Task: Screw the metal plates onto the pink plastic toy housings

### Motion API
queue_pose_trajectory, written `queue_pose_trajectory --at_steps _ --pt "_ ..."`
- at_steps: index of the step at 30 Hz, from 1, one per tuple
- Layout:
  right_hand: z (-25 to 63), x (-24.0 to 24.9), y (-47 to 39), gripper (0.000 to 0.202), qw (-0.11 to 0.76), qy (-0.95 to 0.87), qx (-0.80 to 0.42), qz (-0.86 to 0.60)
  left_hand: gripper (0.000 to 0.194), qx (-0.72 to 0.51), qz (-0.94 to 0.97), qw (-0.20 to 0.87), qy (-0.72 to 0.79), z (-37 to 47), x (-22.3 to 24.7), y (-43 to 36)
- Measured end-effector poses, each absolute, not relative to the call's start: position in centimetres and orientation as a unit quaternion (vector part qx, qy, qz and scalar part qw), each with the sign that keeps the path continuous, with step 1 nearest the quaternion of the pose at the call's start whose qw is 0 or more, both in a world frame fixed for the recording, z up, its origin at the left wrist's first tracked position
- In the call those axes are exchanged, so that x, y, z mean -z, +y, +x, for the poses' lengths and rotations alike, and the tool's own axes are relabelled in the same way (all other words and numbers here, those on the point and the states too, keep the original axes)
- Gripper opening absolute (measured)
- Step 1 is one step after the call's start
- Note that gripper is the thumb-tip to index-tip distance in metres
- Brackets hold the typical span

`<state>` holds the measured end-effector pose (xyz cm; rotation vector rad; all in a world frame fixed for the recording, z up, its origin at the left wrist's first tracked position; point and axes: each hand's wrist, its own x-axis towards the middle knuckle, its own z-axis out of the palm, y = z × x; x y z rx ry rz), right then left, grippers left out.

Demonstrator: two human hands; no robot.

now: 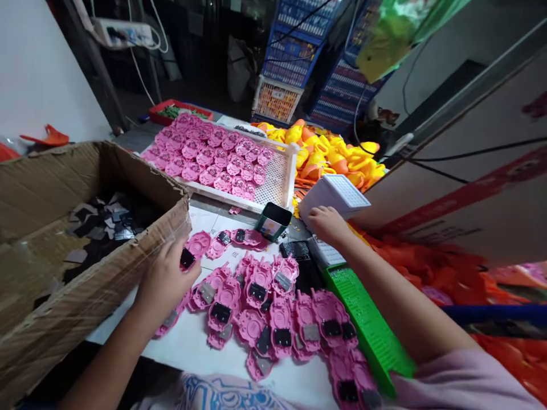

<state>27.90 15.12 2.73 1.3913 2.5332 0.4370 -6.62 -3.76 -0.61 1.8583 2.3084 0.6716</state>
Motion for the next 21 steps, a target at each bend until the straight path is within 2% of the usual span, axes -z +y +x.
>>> queue_pose_trajectory --at_steps 3,8,12,21 --pt "26.9 -1.7 17.7 0.021 0.227 0.857 -0.143 0.44 0.046 -0.327 0.619 0.049 0.713 -6.7 1.4 -5.7" --pt "26.4 0.5 19.1 0.03 0.335 0.836 -0.145 0.41 0.043 -0.359 0.636 -0.006 0.683 -7.0 1.1 -7.6" --pt "26.5 1.5 19.4 0.032 0.365 0.824 -0.152 0.405 0.045 -0.365 0.665 -0.05 0.649 -7.6 0.8 -7.6" --pt "26.1 1.7 19.6 0.03 0.389 0.817 -0.136 0.402 0.045 -0.363 0.682 -0.034 0.634 -7.0 1.1 -6.4"
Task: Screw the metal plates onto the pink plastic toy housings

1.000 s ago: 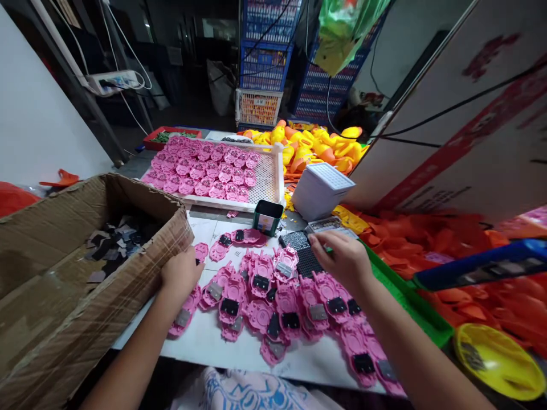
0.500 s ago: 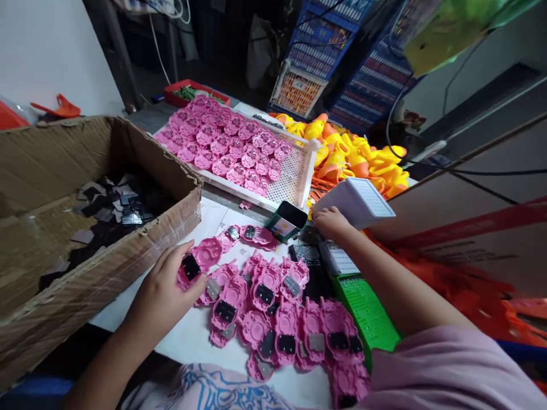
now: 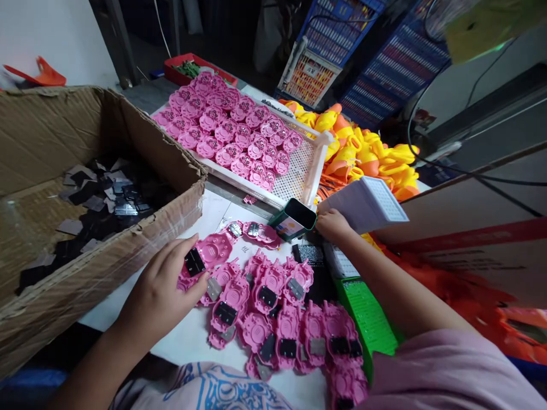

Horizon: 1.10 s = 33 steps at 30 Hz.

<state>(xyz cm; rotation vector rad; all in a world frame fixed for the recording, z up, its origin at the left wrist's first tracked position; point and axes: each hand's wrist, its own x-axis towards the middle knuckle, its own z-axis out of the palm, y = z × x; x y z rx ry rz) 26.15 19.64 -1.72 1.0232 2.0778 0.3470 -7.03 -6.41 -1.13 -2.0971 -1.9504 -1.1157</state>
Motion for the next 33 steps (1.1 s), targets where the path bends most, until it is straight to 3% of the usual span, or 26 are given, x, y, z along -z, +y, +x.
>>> queue_pose_trajectory --at_steps 9,15,20,25,27,29,33 --pt "26.0 1.4 19.2 0.03 0.373 0.825 -0.092 0.414 0.048 0.369 -0.668 0.023 -0.645 -7.1 1.3 -6.9" --pt "26.1 -0.3 18.8 0.021 0.276 0.846 -0.028 0.456 0.046 0.404 -0.646 -0.017 -0.648 -6.3 0.7 -7.0" --pt "25.3 -3.1 15.1 0.01 0.096 0.85 0.08 0.511 0.049 0.452 -0.629 -0.065 -0.629 -5.6 0.3 -7.4" --pt "22.6 -5.1 5.7 0.034 -0.103 0.83 0.25 0.488 0.05 0.504 -0.607 -0.16 -0.593 -4.5 0.7 -8.6" --pt "21.0 -5.4 1.8 0.031 -0.268 0.725 0.435 0.461 0.051 0.51 -0.611 -0.194 -0.574 -3.9 0.8 -9.3" --pt "19.6 -5.1 -1.4 0.026 -0.362 0.638 0.523 0.434 0.053 0.508 -0.624 -0.216 -0.552 -3.2 0.8 -10.0" --pt "18.1 -3.7 -5.0 0.024 -0.446 0.521 0.575 0.447 0.055 0.495 -0.656 -0.227 -0.522 -2.1 0.5 -11.5"
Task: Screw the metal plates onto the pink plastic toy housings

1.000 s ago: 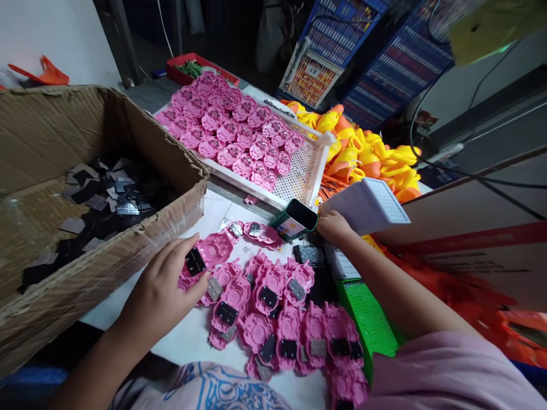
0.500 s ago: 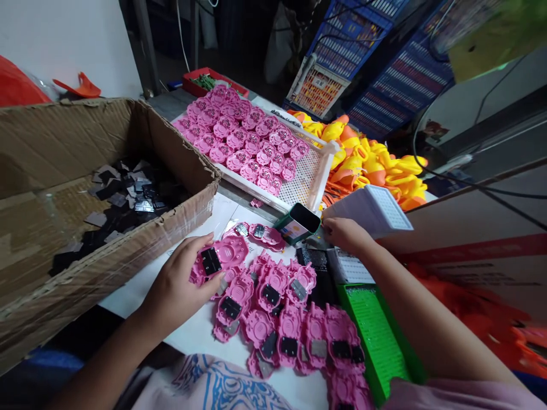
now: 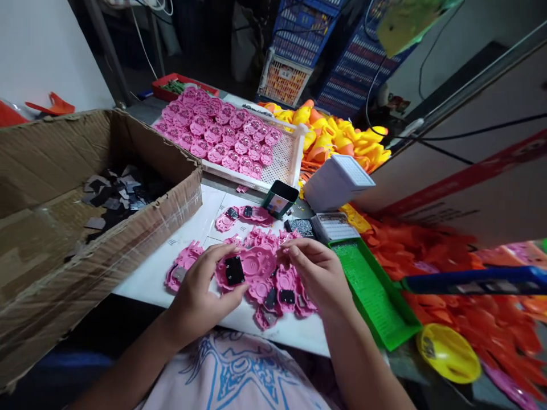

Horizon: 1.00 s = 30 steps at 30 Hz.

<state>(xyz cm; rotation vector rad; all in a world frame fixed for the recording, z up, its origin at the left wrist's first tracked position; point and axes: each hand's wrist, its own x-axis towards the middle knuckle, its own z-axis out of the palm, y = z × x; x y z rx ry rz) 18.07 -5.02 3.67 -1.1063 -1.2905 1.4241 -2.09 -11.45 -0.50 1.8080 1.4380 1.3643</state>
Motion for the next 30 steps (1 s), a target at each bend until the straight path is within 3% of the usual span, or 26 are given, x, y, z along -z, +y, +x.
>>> queue_pose_trajectory --at_steps 9,21,30 --pt "18.5 -2.9 -6.0 0.036 0.43 -0.493 -0.552 -0.517 0.052 -0.481 0.672 0.207 0.523 -0.8 0.4 -11.5" --pt "20.1 -1.6 -5.4 0.041 0.341 -0.523 -0.606 -0.493 0.053 -0.447 0.747 0.171 0.462 0.2 -0.5 -10.9" --pt "19.4 -1.0 -6.0 0.03 0.293 -0.637 -0.497 -0.511 0.056 -0.456 0.766 0.179 0.416 1.3 -0.9 -11.0"
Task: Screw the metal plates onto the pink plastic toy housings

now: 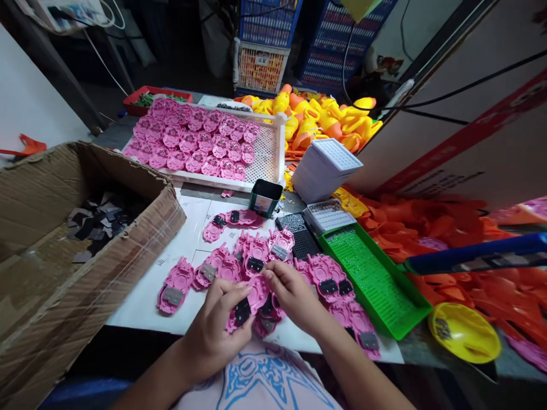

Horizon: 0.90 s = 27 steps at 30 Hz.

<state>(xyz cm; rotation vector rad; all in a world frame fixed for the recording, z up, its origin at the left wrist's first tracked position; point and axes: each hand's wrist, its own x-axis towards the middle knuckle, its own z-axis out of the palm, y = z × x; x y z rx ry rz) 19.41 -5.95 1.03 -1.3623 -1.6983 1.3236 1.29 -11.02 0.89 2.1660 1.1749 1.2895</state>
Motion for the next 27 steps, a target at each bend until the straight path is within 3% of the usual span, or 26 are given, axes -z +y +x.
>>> queue_pose_trajectory --at_steps 3,5,9,12,20,24,27 --pt "19.3 -1.6 -5.2 0.027 0.292 -0.664 -0.466 -0.507 0.061 -0.475 0.745 0.206 0.42 1.0 -0.3 -10.8" --pt "19.3 -2.4 -4.5 0.025 0.29 -0.685 -0.445 -0.499 0.062 -0.494 0.697 0.28 0.438 0.4 0.0 -10.5" --pt "18.7 -4.8 -2.6 0.022 0.208 -0.763 -0.43 -0.436 0.061 -0.474 0.504 0.607 0.391 -1.0 -0.1 -9.5" --pt "17.3 -6.0 -1.1 0.021 0.128 -0.807 -0.434 -0.379 0.058 -0.424 0.396 0.742 0.336 -1.5 -0.1 -8.7" --pt "12.9 -4.7 3.7 0.035 0.03 -0.817 -0.447 -0.364 0.051 -0.53 0.183 0.749 0.354 -1.6 0.2 -7.9" --pt "10.3 -3.3 8.1 0.051 0.02 -0.838 -0.277 -0.47 0.053 -0.541 0.195 0.735 0.358 -3.0 0.4 -7.3" --pt "8.0 -1.7 11.4 0.033 0.015 -0.839 -0.192 -0.508 0.05 -0.551 0.189 0.736 0.346 -3.7 0.4 -6.9"
